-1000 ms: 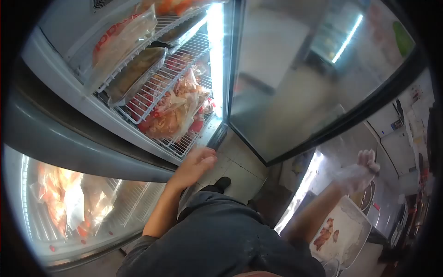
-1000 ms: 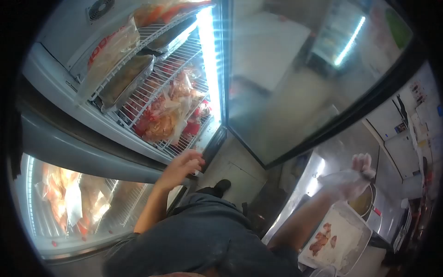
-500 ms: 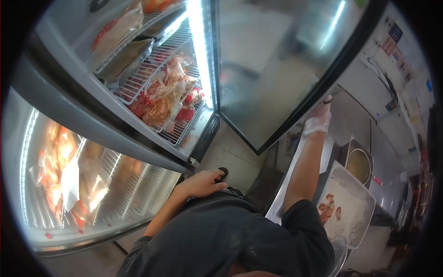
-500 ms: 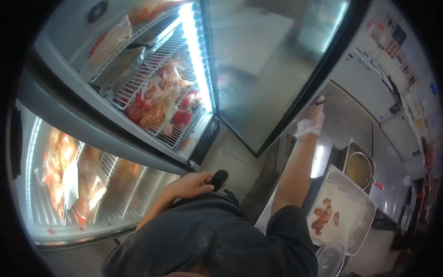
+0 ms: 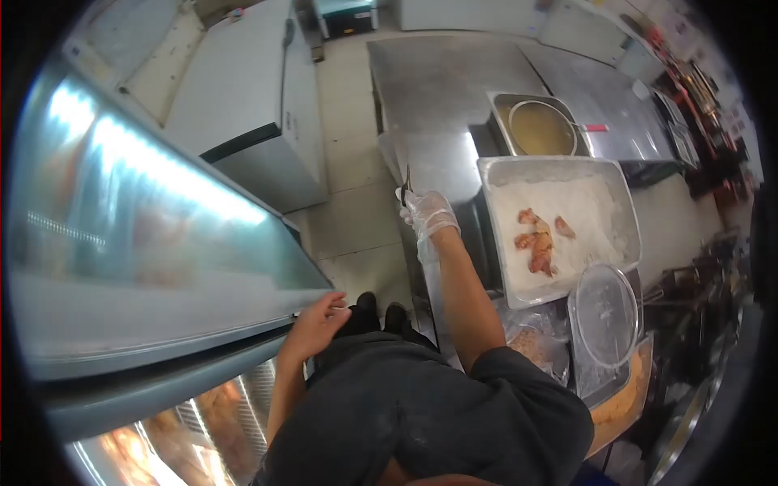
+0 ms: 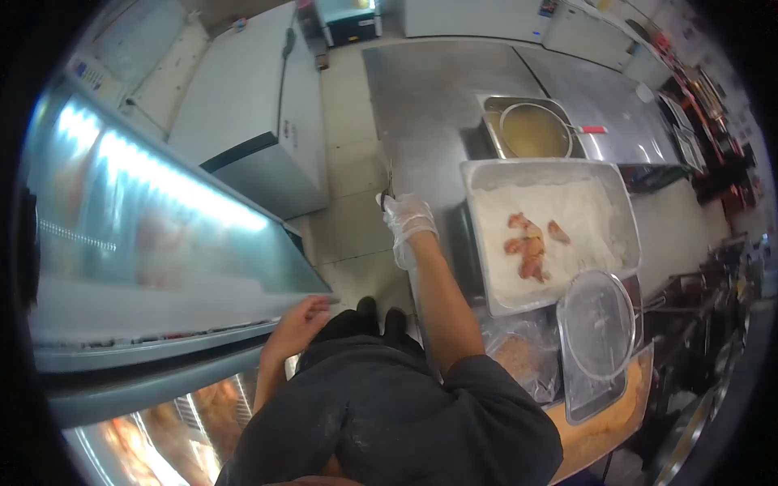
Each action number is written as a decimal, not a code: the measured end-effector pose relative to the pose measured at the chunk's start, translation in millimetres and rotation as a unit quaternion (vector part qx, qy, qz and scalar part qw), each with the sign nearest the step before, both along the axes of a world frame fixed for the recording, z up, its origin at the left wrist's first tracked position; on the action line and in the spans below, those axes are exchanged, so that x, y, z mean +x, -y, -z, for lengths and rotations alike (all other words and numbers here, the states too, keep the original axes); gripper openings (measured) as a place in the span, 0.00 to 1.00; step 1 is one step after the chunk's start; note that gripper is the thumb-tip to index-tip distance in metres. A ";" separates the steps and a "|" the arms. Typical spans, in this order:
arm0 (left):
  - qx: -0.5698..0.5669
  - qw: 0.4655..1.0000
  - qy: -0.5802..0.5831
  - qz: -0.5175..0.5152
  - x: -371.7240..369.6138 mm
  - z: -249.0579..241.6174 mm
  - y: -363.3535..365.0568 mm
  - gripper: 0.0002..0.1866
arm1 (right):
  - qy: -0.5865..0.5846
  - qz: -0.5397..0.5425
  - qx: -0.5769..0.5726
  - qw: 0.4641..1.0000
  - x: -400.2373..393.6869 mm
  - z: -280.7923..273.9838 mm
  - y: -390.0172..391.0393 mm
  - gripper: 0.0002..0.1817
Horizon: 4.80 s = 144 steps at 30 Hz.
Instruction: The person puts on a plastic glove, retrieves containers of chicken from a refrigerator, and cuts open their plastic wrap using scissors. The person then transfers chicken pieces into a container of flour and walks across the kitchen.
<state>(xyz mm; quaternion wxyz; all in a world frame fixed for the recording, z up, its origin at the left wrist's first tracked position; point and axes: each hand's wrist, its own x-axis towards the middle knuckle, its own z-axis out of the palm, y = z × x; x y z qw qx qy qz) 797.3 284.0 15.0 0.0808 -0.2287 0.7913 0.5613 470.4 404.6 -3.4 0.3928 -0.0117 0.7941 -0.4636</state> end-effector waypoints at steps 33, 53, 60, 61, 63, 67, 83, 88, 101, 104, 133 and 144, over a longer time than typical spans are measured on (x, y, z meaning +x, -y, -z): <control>-0.182 0.926 -0.318 0.097 -456.5 -4.4 407.3 0.14 | 0.084 0.149 -0.449 0.877 -292.3 -29.5 473.1 0.46; -0.217 0.967 -0.072 0.116 -973.1 169.4 827.6 0.12 | 0.004 0.094 -0.103 0.990 -850.1 107.3 619.1 0.34; -0.388 0.863 -0.002 0.322 -1299.9 144.1 893.8 0.23 | -0.066 -0.102 0.342 0.932 -848.4 296.7 534.6 0.26; -0.385 0.845 -0.048 0.368 -1352.3 128.9 889.8 0.17 | 0.018 0.009 0.323 0.946 -842.5 276.1 528.1 0.25; -0.327 0.863 -0.134 0.361 -1442.6 95.1 869.4 0.08 | 0.162 0.238 0.264 0.921 -838.3 225.4 527.1 0.25; -0.272 0.909 -0.010 0.316 -1593.3 87.0 837.0 0.21 | 0.177 0.324 0.240 0.898 -851.0 225.4 504.1 0.27; -0.214 0.829 0.401 0.325 -1768.3 205.1 729.8 0.14 | -0.007 0.366 0.263 0.893 -1446.7 135.6 199.5 0.23; -0.212 0.864 0.347 0.298 -1990.4 262.7 586.4 0.08 | -0.059 0.418 0.212 0.881 -1623.5 143.7 70.6 0.24; -0.117 0.857 0.021 0.501 -2607.3 154.4 -78.7 0.23 | 0.357 0.431 0.235 0.795 -1522.2 326.1 -62.2 0.19; -0.018 0.865 0.042 0.500 -2664.9 160.5 -202.7 0.18 | 0.429 0.276 0.233 0.828 -1568.3 306.2 -96.6 0.27; -0.150 0.805 0.092 0.567 -3195.9 235.1 -1132.9 0.11 | 0.029 0.667 0.074 0.740 -2376.4 57.7 -1277.8 0.25; 0.023 0.805 0.005 0.593 -3267.2 250.6 -1550.2 0.12 | 0.033 0.780 0.118 0.613 -2398.1 88.2 -1632.2 0.22</control>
